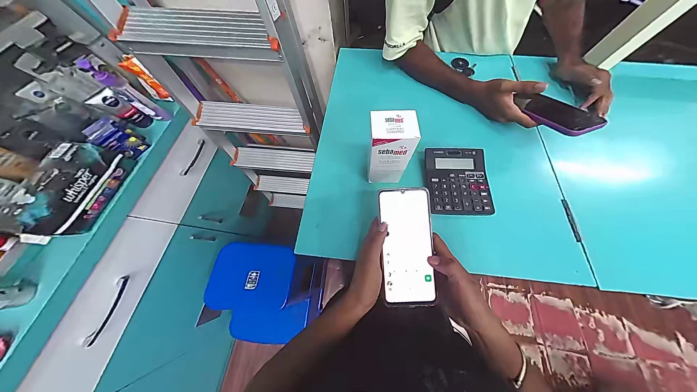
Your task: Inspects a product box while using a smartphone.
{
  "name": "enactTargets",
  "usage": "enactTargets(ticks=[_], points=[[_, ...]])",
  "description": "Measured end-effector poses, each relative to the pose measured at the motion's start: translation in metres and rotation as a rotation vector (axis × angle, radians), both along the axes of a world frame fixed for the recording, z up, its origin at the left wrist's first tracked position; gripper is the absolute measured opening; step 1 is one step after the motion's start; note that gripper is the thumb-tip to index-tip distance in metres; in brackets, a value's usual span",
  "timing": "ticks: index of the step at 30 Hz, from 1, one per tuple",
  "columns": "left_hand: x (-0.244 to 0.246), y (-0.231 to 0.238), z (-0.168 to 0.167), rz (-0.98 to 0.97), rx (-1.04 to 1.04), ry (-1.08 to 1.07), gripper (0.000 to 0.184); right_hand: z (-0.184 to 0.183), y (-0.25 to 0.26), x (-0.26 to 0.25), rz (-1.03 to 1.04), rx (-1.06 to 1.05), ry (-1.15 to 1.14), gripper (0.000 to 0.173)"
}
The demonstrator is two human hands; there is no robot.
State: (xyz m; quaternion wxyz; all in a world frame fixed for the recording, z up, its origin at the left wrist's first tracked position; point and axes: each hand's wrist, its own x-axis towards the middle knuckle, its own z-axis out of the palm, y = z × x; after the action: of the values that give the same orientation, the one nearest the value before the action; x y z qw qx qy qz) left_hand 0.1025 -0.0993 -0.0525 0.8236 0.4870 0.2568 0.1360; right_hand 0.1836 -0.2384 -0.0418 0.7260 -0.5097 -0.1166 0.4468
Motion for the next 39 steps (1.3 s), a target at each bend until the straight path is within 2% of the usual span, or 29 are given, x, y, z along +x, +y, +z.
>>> enactTargets(ticks=[4, 8, 15, 26, 31, 35, 39], points=[[-0.003, -0.001, -0.002, 0.008, -0.070, -0.079, 0.055, -0.002, 0.011, -0.005, -0.081, -0.058, -0.062, 0.050], [-0.004, -0.002, -0.004, -0.020, -0.073, -0.107, 0.061, -0.003, 0.015, -0.009, -0.123, -0.094, -0.111, 0.044], [-0.005, -0.001, -0.008, -0.051, -0.087, -0.077, 0.075, -0.009, 0.010, -0.012, -0.094, -0.029, -0.097, 0.053], [-0.001, 0.000, -0.003, -0.068, -0.118, -0.070, 0.075, -0.010, 0.004, -0.005, -0.029, 0.035, -0.146, 0.057], [0.000, -0.001, -0.001, -0.067, -0.112, -0.063, 0.073, -0.011, 0.005, -0.003, -0.026, 0.005, -0.192, 0.049], [0.001, 0.000, -0.003, -0.068, -0.112, -0.075, 0.075, -0.012, 0.002, 0.001, 0.025, 0.060, -0.195, 0.057], [0.002, -0.001, -0.001, -0.059, -0.110, -0.073, 0.075, -0.013, 0.004, -0.001, -0.002, 0.043, -0.187, 0.055]])
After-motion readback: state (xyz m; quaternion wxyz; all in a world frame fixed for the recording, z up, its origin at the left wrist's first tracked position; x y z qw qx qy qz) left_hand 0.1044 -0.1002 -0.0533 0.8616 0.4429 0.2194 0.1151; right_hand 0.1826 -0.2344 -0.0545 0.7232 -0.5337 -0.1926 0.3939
